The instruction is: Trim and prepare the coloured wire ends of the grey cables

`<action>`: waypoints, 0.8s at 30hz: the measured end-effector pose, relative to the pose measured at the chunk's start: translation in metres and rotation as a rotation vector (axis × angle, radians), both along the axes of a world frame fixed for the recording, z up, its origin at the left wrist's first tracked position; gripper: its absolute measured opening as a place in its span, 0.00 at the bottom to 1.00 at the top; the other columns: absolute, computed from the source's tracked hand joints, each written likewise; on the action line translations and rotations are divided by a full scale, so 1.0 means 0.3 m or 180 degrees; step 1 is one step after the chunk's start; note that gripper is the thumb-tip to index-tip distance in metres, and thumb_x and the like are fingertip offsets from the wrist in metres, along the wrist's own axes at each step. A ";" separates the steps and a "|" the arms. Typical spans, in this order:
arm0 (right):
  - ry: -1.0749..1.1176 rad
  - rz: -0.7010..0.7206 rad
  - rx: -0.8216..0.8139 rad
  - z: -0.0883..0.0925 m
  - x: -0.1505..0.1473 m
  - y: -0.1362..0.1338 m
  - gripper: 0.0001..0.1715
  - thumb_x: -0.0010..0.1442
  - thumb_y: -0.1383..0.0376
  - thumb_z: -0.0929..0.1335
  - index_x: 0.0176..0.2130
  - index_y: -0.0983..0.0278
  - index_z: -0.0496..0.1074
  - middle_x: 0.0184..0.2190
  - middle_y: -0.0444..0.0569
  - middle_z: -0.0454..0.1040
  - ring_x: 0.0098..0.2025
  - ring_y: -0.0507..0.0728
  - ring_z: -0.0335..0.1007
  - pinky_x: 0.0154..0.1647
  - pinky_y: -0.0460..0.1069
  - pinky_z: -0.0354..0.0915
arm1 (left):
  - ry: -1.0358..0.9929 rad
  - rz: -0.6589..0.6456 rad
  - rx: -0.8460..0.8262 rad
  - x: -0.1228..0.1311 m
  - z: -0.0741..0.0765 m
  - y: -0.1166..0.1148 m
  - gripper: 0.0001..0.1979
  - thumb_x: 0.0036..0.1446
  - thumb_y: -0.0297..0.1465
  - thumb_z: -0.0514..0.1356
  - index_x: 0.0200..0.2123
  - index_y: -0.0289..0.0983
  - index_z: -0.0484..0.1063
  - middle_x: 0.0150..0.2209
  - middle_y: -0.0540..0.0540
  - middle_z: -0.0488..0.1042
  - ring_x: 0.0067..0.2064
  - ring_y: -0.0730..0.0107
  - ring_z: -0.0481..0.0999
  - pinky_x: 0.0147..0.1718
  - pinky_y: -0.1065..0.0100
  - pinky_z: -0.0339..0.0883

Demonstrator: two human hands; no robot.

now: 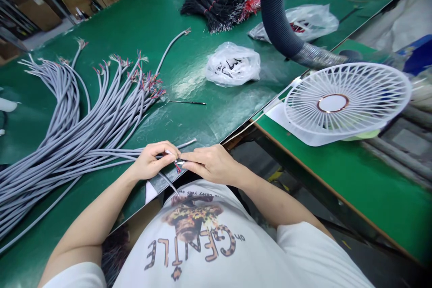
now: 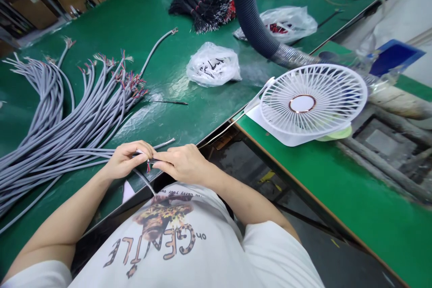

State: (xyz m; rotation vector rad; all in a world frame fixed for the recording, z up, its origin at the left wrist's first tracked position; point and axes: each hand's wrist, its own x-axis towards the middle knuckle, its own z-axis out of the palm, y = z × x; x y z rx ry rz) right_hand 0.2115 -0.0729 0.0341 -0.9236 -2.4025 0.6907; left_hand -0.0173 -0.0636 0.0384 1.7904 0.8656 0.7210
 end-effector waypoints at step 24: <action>0.0526 -0.0207 -0.0034 0.034 -0.093 0.119 0.06 0.58 0.66 0.68 0.30 0.65 0.72 0.26 0.45 0.74 0.28 0.50 0.67 0.29 0.43 0.55 | -0.0108 0.0601 -0.0525 0.045 -0.046 0.037 0.14 0.52 0.40 0.64 0.29 0.32 0.77 0.26 0.45 0.76 0.27 0.71 0.72 0.29 0.71 0.68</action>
